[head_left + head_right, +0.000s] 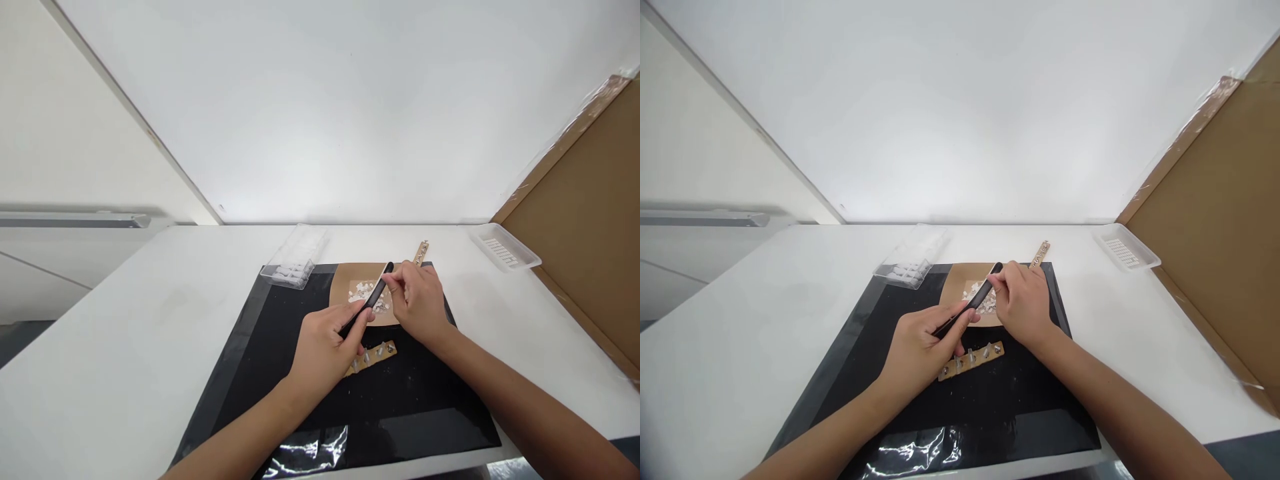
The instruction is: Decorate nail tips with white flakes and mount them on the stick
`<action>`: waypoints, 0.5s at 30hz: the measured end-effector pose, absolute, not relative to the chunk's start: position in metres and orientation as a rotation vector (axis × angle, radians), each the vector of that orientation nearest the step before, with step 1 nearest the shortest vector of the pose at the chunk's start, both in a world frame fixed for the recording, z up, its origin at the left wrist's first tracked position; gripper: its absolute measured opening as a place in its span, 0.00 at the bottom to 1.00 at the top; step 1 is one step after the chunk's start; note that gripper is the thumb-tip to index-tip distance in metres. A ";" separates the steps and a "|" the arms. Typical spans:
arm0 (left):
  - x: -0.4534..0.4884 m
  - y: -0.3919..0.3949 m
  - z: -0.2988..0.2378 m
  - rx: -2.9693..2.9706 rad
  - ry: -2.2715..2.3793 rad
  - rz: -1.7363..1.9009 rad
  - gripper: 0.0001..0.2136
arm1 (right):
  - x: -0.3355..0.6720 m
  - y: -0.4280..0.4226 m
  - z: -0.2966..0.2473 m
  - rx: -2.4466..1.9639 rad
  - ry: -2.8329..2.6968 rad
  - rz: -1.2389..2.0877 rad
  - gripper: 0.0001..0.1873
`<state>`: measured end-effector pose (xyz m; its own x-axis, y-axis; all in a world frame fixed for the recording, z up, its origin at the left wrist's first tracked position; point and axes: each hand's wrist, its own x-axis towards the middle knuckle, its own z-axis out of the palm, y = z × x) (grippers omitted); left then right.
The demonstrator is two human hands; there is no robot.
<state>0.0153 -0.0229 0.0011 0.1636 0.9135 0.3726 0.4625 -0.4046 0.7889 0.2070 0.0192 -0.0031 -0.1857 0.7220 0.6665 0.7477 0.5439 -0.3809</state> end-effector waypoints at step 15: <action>0.016 -0.024 0.004 1.998 1.301 1.237 0.10 | 0.207 0.019 0.003 -1.204 -1.918 0.012 0.16</action>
